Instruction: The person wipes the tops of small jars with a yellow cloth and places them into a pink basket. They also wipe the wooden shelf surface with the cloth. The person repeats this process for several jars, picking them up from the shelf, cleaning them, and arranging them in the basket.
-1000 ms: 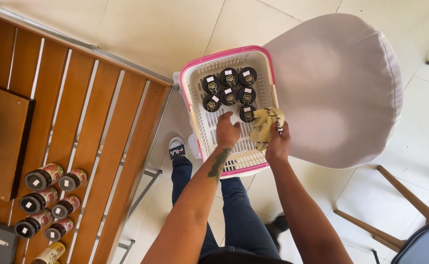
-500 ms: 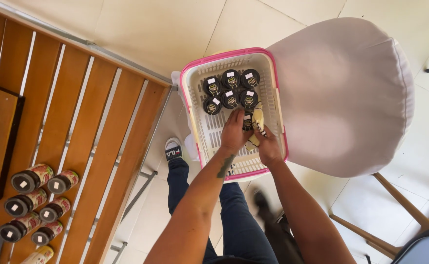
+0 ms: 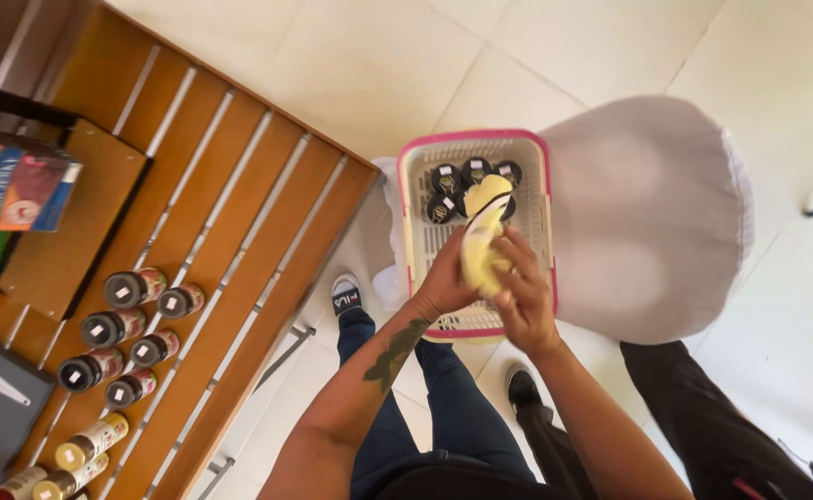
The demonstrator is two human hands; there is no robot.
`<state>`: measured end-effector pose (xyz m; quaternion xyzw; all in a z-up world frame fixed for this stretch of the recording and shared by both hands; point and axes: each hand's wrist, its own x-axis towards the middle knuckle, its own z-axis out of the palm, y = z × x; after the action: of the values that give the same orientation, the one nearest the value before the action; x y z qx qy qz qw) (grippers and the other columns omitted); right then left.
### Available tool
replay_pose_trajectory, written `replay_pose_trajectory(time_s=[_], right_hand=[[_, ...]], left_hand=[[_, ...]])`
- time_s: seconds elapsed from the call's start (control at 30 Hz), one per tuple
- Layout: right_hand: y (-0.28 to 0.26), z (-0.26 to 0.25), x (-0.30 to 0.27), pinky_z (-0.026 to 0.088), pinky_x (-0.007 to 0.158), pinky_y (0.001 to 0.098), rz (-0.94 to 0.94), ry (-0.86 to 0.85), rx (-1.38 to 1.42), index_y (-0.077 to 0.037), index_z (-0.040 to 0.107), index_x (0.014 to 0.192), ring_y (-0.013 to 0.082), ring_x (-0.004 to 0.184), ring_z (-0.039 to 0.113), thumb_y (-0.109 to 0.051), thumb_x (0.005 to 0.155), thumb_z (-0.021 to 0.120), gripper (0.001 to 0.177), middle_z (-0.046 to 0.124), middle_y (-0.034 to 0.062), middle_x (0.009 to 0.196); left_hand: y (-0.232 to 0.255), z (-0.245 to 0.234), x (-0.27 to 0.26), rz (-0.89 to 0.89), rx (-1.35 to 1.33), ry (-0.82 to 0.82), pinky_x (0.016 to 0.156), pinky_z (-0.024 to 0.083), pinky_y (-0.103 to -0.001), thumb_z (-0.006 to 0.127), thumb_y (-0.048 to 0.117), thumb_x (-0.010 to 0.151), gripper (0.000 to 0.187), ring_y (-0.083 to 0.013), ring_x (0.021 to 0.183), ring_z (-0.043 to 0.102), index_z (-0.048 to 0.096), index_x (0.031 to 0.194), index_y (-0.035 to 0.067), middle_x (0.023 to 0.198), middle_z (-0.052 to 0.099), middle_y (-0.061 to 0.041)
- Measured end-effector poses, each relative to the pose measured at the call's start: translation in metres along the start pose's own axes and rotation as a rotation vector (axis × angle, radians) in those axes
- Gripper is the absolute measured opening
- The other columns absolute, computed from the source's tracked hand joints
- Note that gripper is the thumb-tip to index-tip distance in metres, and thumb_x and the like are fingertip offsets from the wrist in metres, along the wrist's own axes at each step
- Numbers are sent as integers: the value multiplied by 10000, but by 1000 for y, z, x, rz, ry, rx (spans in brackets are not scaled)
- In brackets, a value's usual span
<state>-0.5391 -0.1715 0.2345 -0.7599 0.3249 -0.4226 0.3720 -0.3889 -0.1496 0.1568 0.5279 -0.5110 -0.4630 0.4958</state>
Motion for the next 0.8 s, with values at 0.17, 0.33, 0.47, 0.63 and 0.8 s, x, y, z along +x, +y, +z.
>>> replay_pose_trajectory(time_s=[0.17,0.33,0.47,0.63,0.8], right_hand=[[-83,1,42,425,1142,495,-56,75,46,-38,776,1065,436,1315,570,-227,1030,567,284,710,157,1220],[-144,16,67,446,1134,450,53,270,163,83,648,1284,361,1301,589,-143,1090,477,343,664,214,1301],[-173,39,68,365,1180,491,36,194,141,80,485,1464,373,1386,481,-1,1062,431,414,530,259,1461],[-171,74,82,314,1222,508,82,167,349,79,391,1516,332,1419,425,-88,1098,370,451,484,279,1495],[-139,105,89,596,886,508,804,193,1236,-25,649,1291,255,856,711,-237,1062,484,353,722,153,1049]], left_hand=[[57,-32,-8,66,-16,120,1069,468,-458,943,343,603,828,-350,1199,622,575,1298,83,1195,627,-159],[98,-61,-15,111,-69,229,1057,488,-454,960,299,586,814,-319,1160,647,593,1271,56,1174,659,-148],[120,-80,-13,146,-135,290,1045,507,-449,976,254,569,800,-288,1121,672,611,1244,29,1153,692,-137],[171,-116,-14,176,-196,369,1033,527,-445,993,210,551,787,-257,1081,698,629,1217,2,1132,725,-126],[260,-166,-29,326,-146,435,934,560,-318,974,294,625,733,-211,1064,724,601,1220,84,1175,741,-108]])
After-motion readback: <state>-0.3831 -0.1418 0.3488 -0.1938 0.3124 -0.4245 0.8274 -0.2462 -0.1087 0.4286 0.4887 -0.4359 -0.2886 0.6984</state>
